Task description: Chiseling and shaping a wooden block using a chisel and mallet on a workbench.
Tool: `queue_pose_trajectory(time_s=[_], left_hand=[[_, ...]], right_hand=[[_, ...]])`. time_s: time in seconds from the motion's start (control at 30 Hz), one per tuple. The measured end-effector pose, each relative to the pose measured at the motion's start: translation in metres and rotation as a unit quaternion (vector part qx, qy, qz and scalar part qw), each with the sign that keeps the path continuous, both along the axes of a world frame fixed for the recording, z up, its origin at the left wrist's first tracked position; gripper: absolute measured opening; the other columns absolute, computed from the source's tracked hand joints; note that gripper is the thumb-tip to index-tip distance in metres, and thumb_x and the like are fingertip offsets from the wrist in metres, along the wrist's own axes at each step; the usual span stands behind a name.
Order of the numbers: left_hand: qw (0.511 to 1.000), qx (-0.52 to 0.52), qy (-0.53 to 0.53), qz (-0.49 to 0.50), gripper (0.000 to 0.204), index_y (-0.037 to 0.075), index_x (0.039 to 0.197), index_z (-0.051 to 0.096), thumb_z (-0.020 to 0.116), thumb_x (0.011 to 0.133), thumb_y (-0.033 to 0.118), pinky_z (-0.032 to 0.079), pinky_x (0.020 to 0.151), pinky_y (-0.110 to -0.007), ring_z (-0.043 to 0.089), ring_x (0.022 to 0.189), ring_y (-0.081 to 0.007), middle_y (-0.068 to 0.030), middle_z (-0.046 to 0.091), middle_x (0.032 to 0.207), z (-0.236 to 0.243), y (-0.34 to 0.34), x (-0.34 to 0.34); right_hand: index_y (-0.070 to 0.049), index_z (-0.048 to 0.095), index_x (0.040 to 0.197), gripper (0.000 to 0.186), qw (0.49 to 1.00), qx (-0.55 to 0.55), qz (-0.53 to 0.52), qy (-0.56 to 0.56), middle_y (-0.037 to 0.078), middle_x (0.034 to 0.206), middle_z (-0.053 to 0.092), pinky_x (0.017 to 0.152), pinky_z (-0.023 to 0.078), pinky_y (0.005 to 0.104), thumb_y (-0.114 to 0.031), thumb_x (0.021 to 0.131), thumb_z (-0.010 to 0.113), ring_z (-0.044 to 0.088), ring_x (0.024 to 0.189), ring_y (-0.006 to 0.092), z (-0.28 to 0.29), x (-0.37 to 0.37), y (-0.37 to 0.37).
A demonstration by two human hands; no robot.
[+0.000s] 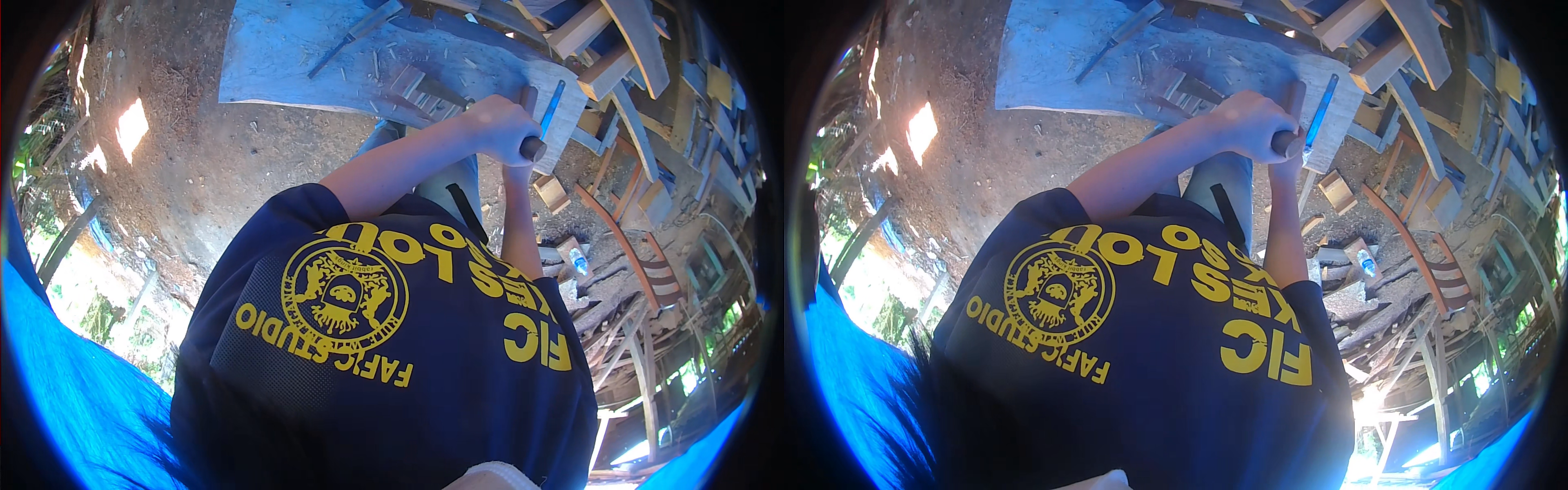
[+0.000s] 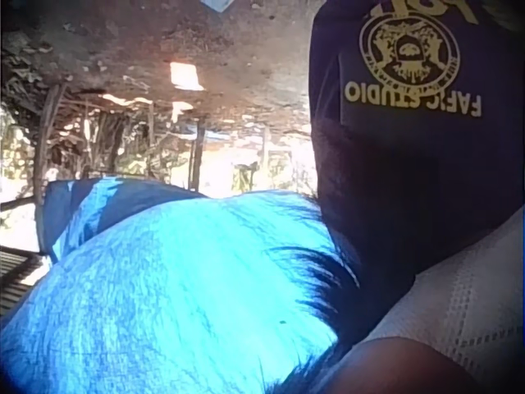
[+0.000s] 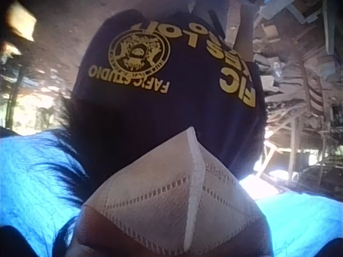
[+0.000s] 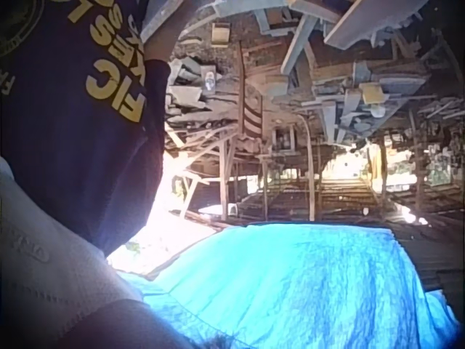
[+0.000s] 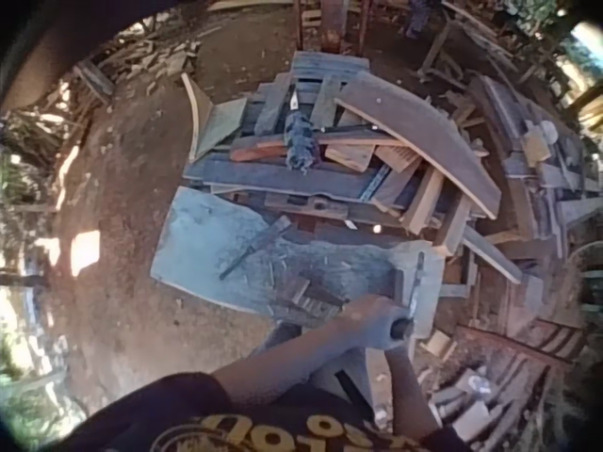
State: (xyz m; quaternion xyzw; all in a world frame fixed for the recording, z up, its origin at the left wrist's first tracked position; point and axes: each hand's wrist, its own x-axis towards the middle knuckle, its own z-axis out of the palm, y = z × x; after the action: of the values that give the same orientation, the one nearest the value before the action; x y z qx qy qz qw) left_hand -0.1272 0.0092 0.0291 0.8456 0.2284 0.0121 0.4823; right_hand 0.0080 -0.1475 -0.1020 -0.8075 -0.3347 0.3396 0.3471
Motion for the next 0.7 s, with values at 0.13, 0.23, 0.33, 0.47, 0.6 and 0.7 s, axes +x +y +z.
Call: queue_pose_trajectory(time_s=[0.13,0.23,0.33,0.47,0.6,0.7], left_hand=[[1.0,0.008,-0.016,0.0,0.024,0.019,0.082,0.068,0.06,0.079,0.042,0.053,0.065,-0.041,0.066,0.069,-0.0298,-0.0064,0.067,0.072,-0.002,-0.002,0.001],[1.0,-0.003,-0.007,-0.012,0.025,0.019,0.077,0.066,0.06,0.079,0.042,0.052,0.065,-0.041,0.065,0.069,-0.03,-0.0065,0.066,0.071,0.002,-0.001,0.001],[1.0,0.0,0.005,-0.027,0.024,0.019,0.076,0.065,0.061,0.078,0.043,0.052,0.065,-0.041,0.065,0.069,-0.0297,-0.0066,0.066,0.073,0.002,-0.001,-0.001],[1.0,-0.002,-0.008,-0.018,0.024,0.019,0.076,0.066,0.063,0.077,0.043,0.052,0.064,-0.041,0.066,0.071,-0.0298,-0.0065,0.066,0.073,0.002,-0.004,-0.002],[1.0,-0.002,-0.01,0.0,0.025,0.019,0.077,0.066,0.065,0.074,0.044,0.051,0.065,-0.042,0.066,0.072,-0.0305,-0.0064,0.066,0.073,-0.006,-0.006,-0.002],[1.0,-0.007,-0.014,0.005,0.027,0.019,0.078,0.066,0.067,0.072,0.044,0.051,0.066,-0.043,0.066,0.072,-0.031,-0.0067,0.067,0.073,-0.004,-0.004,-0.002]], right_hand=[[-0.004,0.058,0.117,0.048,0.998,-0.034,-0.039,0.037,0.012,0.111,0.064,0.085,0.048,0.0371,-0.032,0.08,0.071,0.062,0.103,0.0226,-0.021,0.017,-0.013],[-0.001,0.057,0.118,0.046,0.996,-0.02,-0.044,0.073,0.012,0.111,0.064,0.085,0.049,0.0359,-0.029,0.083,0.069,0.063,0.102,0.0215,-0.025,0.024,-0.019],[0.0,0.056,0.119,0.044,0.994,-0.011,-0.043,0.096,0.012,0.111,0.064,0.085,0.05,0.0351,-0.026,0.085,0.067,0.063,0.102,0.0207,-0.019,0.027,-0.02],[0.001,0.056,0.118,0.039,0.978,-0.088,-0.11,0.153,0.012,0.108,0.064,0.074,0.055,0.0331,-0.022,0.088,0.065,0.066,0.091,0.0205,0.003,0.024,-0.021],[0.003,0.051,0.12,0.04,0.945,-0.044,-0.218,0.242,0.015,0.101,0.064,0.061,0.058,0.0317,-0.014,0.087,0.066,0.068,0.077,0.0214,0.057,0.012,-0.005],[0.006,0.049,0.118,0.041,0.96,-0.027,-0.172,0.221,0.016,0.098,0.064,0.062,0.058,0.032,-0.009,0.085,0.067,0.068,0.074,0.0213,0.106,0.012,-0.003]])
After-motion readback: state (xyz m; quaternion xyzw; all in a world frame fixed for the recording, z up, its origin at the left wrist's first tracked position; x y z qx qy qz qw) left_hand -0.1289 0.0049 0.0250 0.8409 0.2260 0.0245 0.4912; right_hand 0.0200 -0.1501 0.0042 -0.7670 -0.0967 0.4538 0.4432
